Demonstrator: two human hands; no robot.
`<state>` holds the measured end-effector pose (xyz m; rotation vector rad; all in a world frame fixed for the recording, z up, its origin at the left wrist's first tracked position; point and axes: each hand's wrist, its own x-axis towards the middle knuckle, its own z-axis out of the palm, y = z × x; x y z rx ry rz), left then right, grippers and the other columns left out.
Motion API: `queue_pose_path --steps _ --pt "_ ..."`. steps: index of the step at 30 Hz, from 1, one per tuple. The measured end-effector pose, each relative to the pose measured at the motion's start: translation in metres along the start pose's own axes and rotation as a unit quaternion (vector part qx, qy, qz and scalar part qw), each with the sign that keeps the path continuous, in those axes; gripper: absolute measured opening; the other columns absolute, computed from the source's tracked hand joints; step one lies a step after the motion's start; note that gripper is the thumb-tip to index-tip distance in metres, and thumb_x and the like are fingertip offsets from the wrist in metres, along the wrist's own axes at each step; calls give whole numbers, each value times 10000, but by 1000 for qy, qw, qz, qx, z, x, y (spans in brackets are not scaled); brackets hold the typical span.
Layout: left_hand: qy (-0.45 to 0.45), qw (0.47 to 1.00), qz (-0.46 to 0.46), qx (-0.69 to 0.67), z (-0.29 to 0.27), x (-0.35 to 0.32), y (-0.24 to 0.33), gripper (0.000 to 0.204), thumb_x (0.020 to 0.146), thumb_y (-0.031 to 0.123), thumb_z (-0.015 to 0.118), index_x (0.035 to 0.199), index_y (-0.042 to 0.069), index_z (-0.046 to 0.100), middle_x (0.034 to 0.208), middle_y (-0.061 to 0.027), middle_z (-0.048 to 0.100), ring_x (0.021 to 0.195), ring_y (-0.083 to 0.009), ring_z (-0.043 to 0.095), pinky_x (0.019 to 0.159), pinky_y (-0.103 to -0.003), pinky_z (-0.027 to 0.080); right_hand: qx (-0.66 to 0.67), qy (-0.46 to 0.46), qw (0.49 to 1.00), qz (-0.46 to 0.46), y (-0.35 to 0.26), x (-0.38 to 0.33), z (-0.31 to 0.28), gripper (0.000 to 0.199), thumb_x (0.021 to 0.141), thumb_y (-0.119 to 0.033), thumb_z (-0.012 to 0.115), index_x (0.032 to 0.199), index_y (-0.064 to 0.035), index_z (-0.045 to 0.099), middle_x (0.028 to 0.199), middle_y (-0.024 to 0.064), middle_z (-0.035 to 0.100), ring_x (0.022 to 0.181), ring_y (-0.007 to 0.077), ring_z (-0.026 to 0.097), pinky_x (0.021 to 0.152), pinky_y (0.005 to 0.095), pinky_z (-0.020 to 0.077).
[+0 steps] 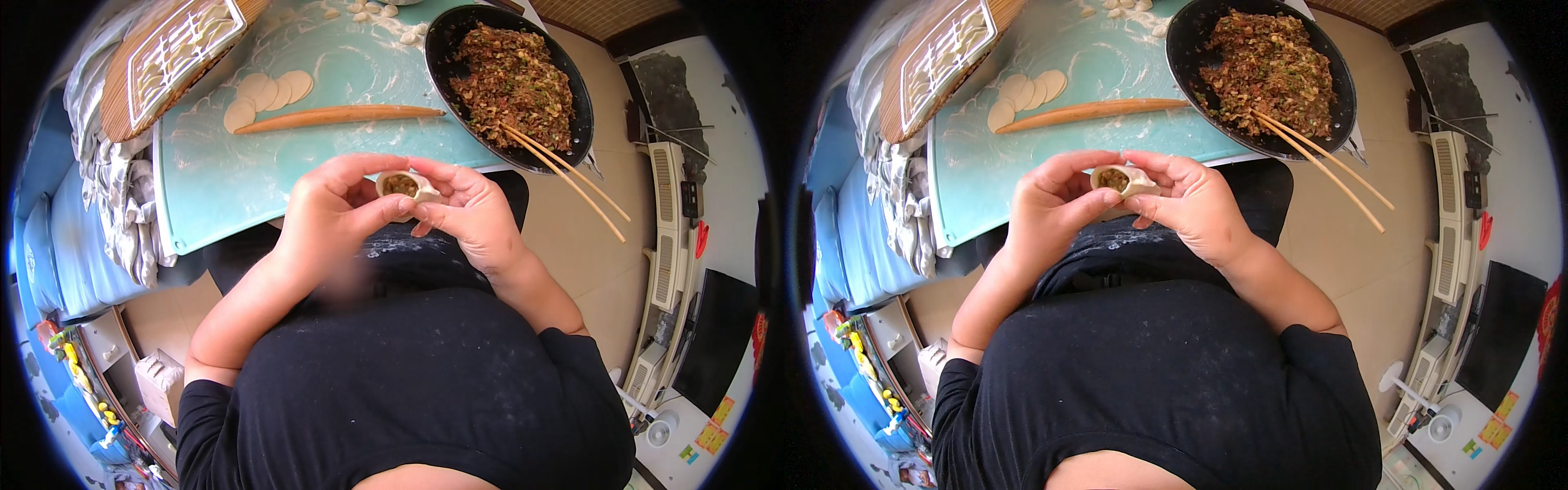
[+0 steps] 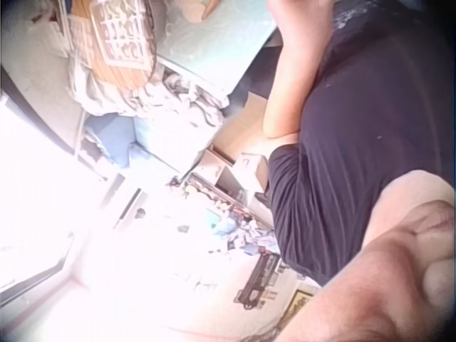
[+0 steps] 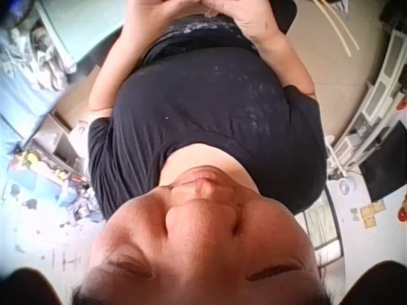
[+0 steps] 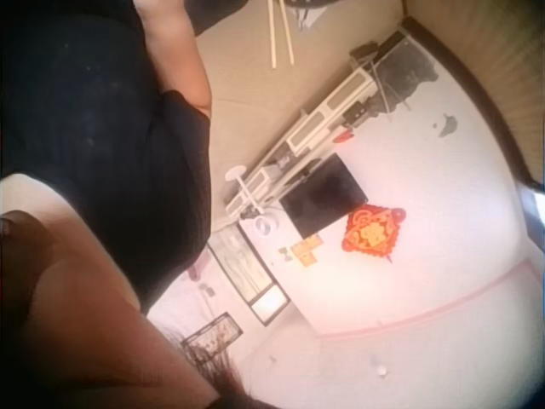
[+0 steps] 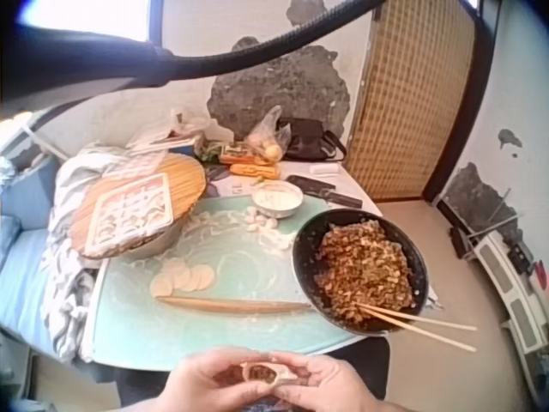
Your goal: The person repeatedly fills round dough wrappers with a meat and vegetable mixture using chopsticks, then folds and pleats the edges to seal the dumplings. Finished dumplings are placed into a compartmentalized tray on the table.
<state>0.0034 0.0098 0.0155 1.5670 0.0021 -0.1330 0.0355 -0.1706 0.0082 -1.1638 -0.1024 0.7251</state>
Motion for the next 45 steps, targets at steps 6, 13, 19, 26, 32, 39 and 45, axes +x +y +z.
queue_pose_path --steps 6,13,19,26,32,39,45 --pt "47 987 -83 -125 -3 4 -2 219 813 100 645 983 -21 578 783 -29 621 715 -84 594 680 -218 488 39 16 997 -70 5 2 0 363 805 40 586 1153 4 491 1060 103 595 901 157 609 702 242 501" --pt "66 998 9 6 3 0 -3 183 778 124 682 886 -9 618 777 -50 635 678 -94 603 599 -232 488 -18 57 993 -98 9 2 5 328 809 40 584 1116 -5 478 1017 95 594 886 142 604 722 239 504" --pt "99 927 220 289 5 0 -2 156 695 78 697 840 56 645 761 -80 619 637 -195 618 562 -273 496 -46 91 984 -149 13 1 12 336 811 37 580 1124 8 461 1002 90 585 876 105 583 744 223 488" --pt "110 813 382 425 -1 7 -4 178 621 52 676 788 79 620 746 -21 609 611 -182 596 533 -277 469 -57 81 980 -171 13 0 15 347 804 41 588 1124 23 455 986 89 582 864 97 579 738 214 481" --pt "100 804 396 433 -2 6 -2 213 602 47 671 802 89 613 726 -21 596 596 -180 583 531 -271 459 -45 67 983 -165 14 0 14 343 806 46 582 1122 26 452 987 94 580 873 105 581 743 217 484" --pt "77 974 176 122 -3 0 -5 180 698 55 703 862 41 629 768 -30 618 604 -119 577 551 -242 460 11 33 987 -157 13 -1 9 328 817 41 575 1122 12 458 1009 104 582 898 139 595 751 240 490" --pt "-24 993 107 43 -16 10 -9 214 766 30 649 974 -22 637 859 -70 596 804 -127 543 738 -248 435 23 5 997 -76 6 -4 9 315 820 17 580 1117 8 475 1015 97 590 876 145 606 718 233 491"
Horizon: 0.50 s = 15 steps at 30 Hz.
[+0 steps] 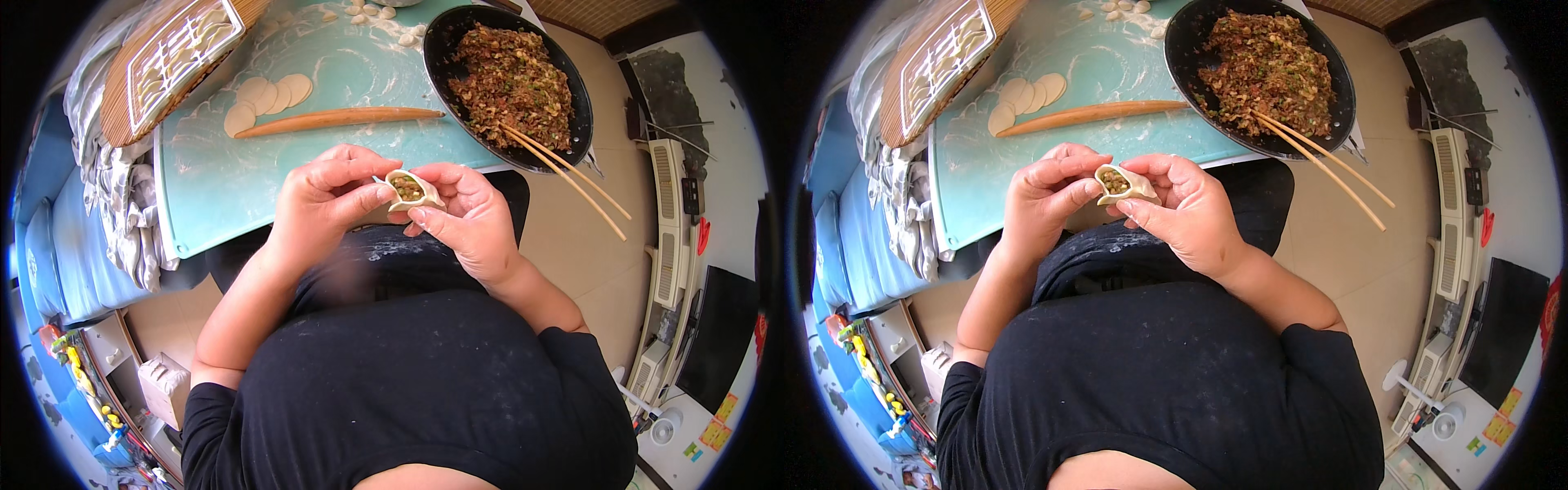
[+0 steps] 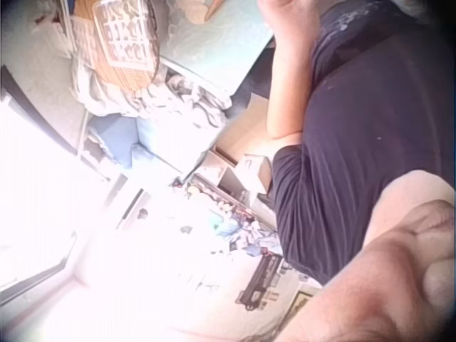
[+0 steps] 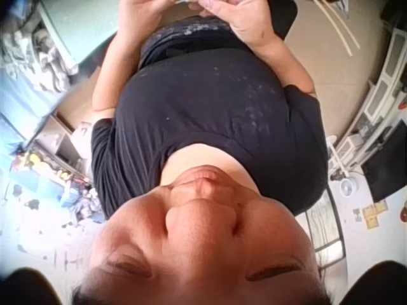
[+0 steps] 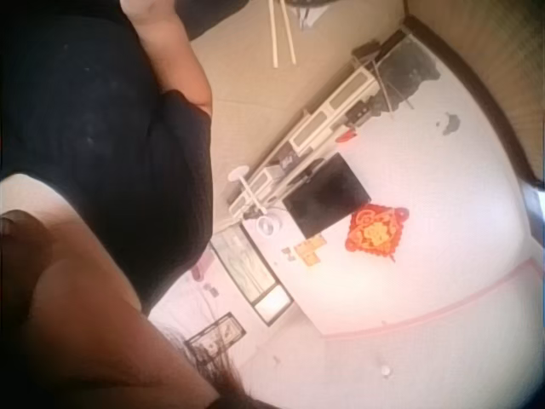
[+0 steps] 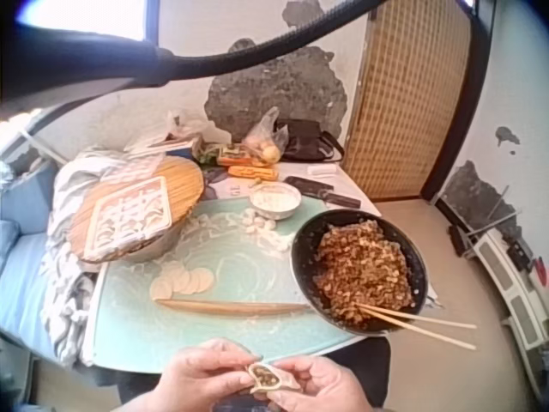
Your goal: The person repeatedly fills round dough wrappers with a meat and vegetable mixture using chopsticks, then folds and pleats the edges to seal the dumplings. Finished dumplings are placed into a compartmentalized tray on the table.
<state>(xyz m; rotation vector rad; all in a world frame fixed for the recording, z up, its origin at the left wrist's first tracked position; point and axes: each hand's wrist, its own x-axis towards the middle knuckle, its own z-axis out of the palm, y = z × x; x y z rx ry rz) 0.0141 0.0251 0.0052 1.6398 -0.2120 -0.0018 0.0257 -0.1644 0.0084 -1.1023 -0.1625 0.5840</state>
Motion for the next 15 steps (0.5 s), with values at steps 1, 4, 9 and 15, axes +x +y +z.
queue_pose_path --steps 1,4,9,15 --pt "-5 1000 -6 -10 -1 0 0 188 764 27 650 945 -23 644 857 -71 596 807 -131 544 744 -252 434 -1 1 1000 12 0 0 0 312 820 13 582 1115 10 478 1011 96 592 870 145 608 713 232 491" --pt "-3 1000 -13 -20 0 0 -1 128 753 31 659 876 -8 661 856 -72 605 815 -131 557 731 -250 446 -12 -10 1000 17 -1 1 -1 311 820 7 584 1114 13 482 998 96 596 849 143 611 704 230 493" --pt "72 993 -58 -75 11 -2 3 106 744 36 672 841 -5 663 930 -99 628 863 -125 571 741 -261 463 -10 13 1000 3 3 2 0 293 820 15 582 1097 15 489 980 94 597 852 130 603 711 229 495" --pt "90 992 70 56 19 -6 3 220 656 21 740 859 -1 658 1078 -156 613 949 -207 597 789 -309 487 -8 43 999 -28 5 4 4 316 823 23 570 1120 26 461 999 99 578 864 116 586 743 238 500"
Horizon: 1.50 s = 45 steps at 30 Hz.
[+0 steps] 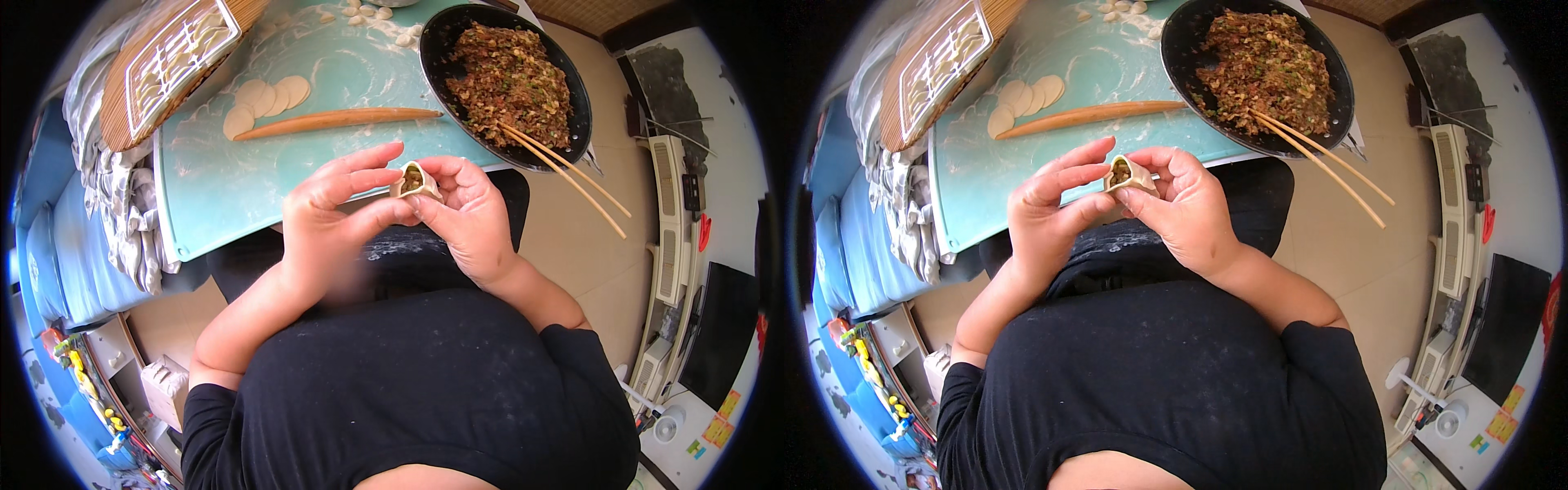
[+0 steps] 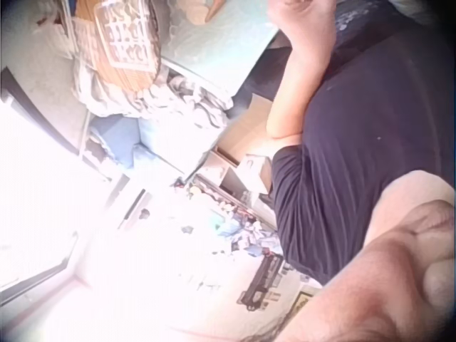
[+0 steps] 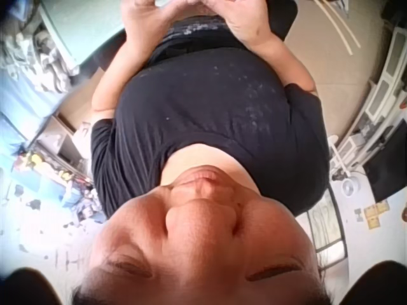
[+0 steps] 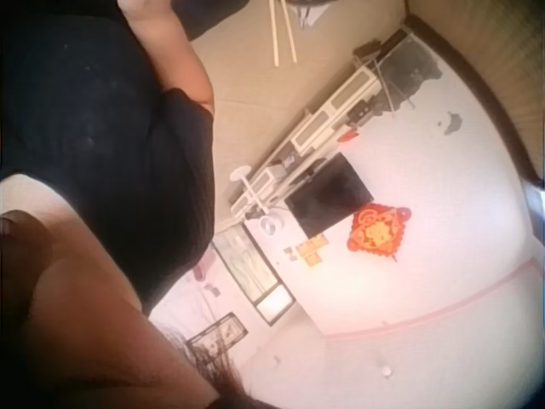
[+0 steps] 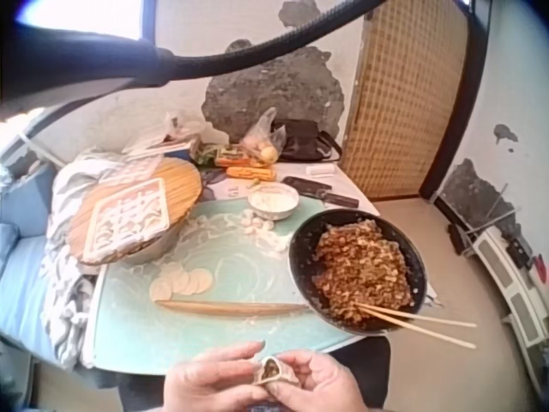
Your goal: The person repeatedly fills round dough wrappers with a meat and vegetable mixture using chopsticks, then folds and pleats the edges to seal the dumplings. Finished dumplings are placed into a compartmentalized tray on the table.
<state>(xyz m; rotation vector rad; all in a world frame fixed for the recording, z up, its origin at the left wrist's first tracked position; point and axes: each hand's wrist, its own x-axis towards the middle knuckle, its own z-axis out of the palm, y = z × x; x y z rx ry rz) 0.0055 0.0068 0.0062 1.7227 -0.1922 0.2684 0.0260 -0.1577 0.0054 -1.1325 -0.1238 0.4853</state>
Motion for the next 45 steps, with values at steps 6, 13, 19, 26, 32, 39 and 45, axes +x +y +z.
queue_pose_path --steps 6,13,19,26,32,39,45 --pt "12 997 69 39 5 -1 -2 254 644 -18 733 883 16 654 1034 -153 630 909 -233 609 745 -311 503 12 -20 1000 -12 0 -3 -1 354 829 30 551 1161 30 427 1038 96 551 912 109 564 779 233 482" --pt "19 992 107 70 5 1 -8 187 671 -42 700 840 10 639 1019 -140 634 855 -229 618 694 -288 509 0 -18 1000 -5 1 -5 -1 354 831 33 547 1165 20 432 1037 88 547 911 104 558 793 224 470" --pt "8 963 197 184 1 4 -4 218 630 -11 708 804 55 594 893 -81 631 790 -253 599 712 -327 475 23 -29 999 10 -1 -6 1 336 835 44 538 1156 18 444 1034 83 556 919 112 563 808 250 483" --pt "28 982 130 134 2 2 -3 271 638 32 705 890 60 610 1009 -90 604 930 -266 562 793 -338 442 15 -34 999 21 -6 -7 0 319 847 36 526 1159 19 464 1048 79 570 941 123 572 804 255 489" --pt "-27 976 134 169 -2 5 -1 246 658 44 695 898 71 651 1063 -90 598 976 -269 556 819 -345 434 -6 -42 999 32 -8 -6 -2 310 855 13 525 1161 16 476 1040 70 579 930 107 575 777 236 489" --pt "-6 978 149 147 1 4 -5 195 648 30 695 834 66 647 989 -83 622 915 -262 578 783 -344 447 -19 -41 999 28 -7 -6 -2 303 855 11 528 1154 19 485 1032 69 584 912 92 575 762 221 483" --pt "-8 970 181 161 0 4 -7 196 625 12 698 795 52 611 921 -69 628 863 -257 585 737 -336 456 -13 -41 999 32 -5 -6 -1 317 853 10 533 1164 28 478 1037 71 583 902 92 576 762 221 483"
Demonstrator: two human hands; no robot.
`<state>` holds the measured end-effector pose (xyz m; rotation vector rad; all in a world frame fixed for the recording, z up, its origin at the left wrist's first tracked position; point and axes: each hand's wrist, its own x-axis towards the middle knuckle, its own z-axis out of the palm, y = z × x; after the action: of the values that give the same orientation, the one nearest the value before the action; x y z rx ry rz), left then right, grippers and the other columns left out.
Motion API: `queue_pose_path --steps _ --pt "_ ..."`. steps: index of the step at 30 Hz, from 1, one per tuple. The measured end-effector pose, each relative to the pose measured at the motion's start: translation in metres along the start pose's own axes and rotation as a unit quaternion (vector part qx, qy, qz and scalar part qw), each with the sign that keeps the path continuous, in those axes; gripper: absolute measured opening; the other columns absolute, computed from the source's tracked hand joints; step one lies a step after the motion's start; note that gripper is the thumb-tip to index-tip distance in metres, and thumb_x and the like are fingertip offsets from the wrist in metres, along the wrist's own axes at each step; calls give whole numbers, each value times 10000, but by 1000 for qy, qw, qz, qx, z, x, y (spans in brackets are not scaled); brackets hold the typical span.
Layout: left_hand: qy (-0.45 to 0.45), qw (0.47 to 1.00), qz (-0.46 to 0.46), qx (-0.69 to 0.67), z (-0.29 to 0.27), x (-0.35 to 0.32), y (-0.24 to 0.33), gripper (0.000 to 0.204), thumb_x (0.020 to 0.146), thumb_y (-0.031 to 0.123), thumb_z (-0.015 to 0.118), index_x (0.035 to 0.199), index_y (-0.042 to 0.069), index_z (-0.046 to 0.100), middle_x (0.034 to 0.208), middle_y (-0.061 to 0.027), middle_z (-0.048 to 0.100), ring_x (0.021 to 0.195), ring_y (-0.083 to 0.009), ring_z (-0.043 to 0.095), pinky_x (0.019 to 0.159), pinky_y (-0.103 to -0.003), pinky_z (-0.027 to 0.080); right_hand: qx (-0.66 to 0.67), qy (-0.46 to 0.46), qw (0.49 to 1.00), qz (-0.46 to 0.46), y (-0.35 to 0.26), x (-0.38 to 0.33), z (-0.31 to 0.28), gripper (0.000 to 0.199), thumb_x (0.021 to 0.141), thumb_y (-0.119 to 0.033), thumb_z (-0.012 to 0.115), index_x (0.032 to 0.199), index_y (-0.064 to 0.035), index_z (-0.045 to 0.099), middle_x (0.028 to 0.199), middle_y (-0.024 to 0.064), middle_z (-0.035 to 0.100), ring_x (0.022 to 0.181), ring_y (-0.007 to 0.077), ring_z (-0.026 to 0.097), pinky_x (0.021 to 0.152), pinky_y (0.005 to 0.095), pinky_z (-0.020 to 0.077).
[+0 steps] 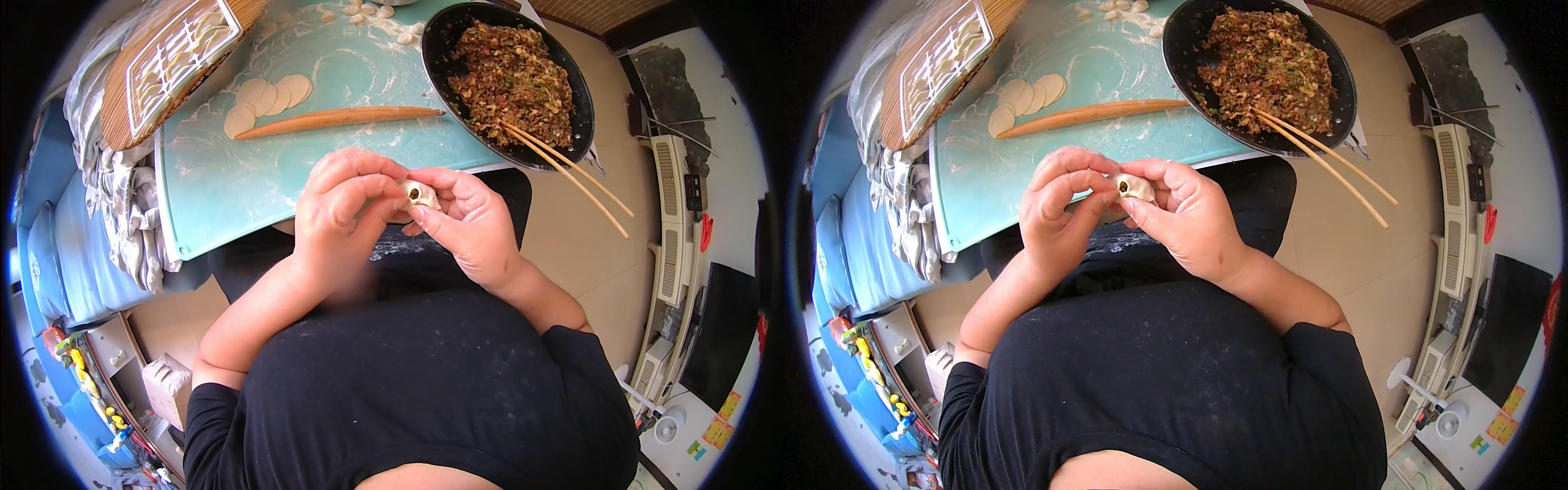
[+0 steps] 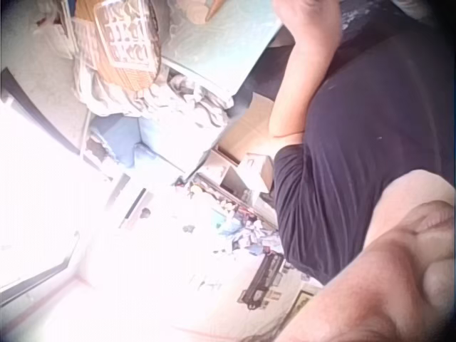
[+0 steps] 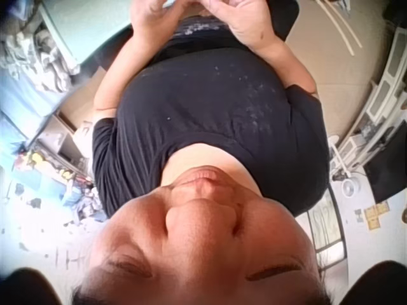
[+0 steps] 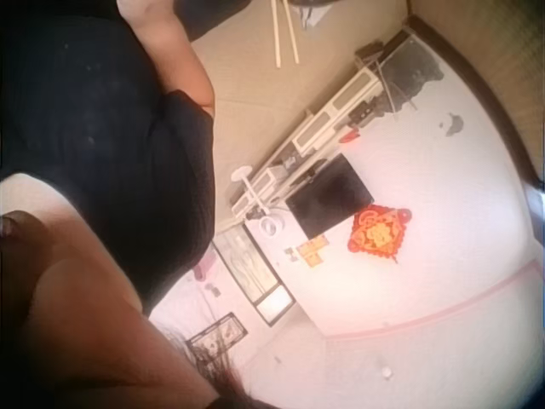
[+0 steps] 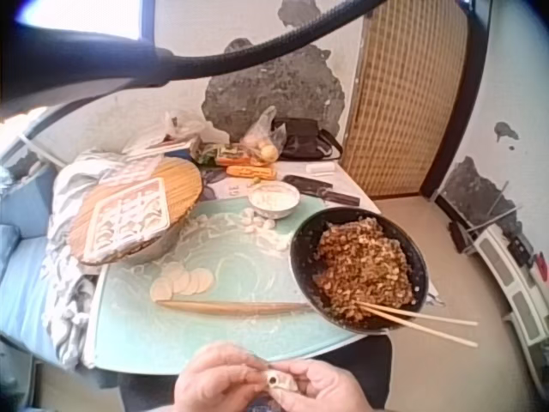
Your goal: The person repeatedly fills round dough wrappers with a meat and vegetable mixture using chopsticks, then folds and pleats the edges to seal the dumplings. Finished dumplings are placed into a compartmentalized tray on the table.
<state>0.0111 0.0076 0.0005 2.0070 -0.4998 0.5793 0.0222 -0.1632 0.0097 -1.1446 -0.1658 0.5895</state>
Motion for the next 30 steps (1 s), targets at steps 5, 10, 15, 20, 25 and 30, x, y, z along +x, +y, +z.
queue_pose_path --steps 5,10,15,20,25,30 --pt "1 1000 -1 -6 -1 -2 -3 249 611 28 716 836 54 615 959 -80 625 870 -258 583 742 -339 455 -5 -5 1000 10 -2 0 -3 337 853 3 537 1182 30 469 1052 71 579 913 98 575 765 227 484" --pt "-3 998 -25 -57 -1 1 0 312 616 64 728 916 78 642 1040 -90 615 928 -261 581 777 -342 453 3 -9 1000 8 -4 -2 -2 343 857 -8 531 1192 29 463 1062 64 576 918 97 572 765 232 484" --pt "-56 997 27 -40 -6 4 -4 308 615 33 741 910 39 654 1008 -142 625 958 -277 584 814 -357 463 -6 -22 999 23 -6 -3 -3 352 862 -5 514 1206 30 453 1066 63 575 925 96 572 767 229 481" --pt "-43 998 -4 -45 -6 3 -1 227 617 6 727 833 30 663 966 -118 639 929 -264 593 809 -352 467 -8 -25 999 20 -6 -2 -1 354 863 -8 514 1208 36 448 1061 63 578 926 96 577 768 224 478" --pt "-35 998 -19 -41 -5 2 1 195 624 -23 711 804 25 653 925 -109 639 902 -251 597 791 -329 475 -18 -24 999 36 -7 -1 -1 359 851 -5 523 1203 26 461 1084 83 563 957 141 564 763 272 496" --pt "-14 999 -32 -41 -4 0 1 196 600 20 711 779 72 649 925 -66 638 847 -234 601 741 -328 470 -15 -24 999 33 -5 0 -1 356 860 -6 519 1207 32 454 1064 73 578 933 111 577 760 231 482"
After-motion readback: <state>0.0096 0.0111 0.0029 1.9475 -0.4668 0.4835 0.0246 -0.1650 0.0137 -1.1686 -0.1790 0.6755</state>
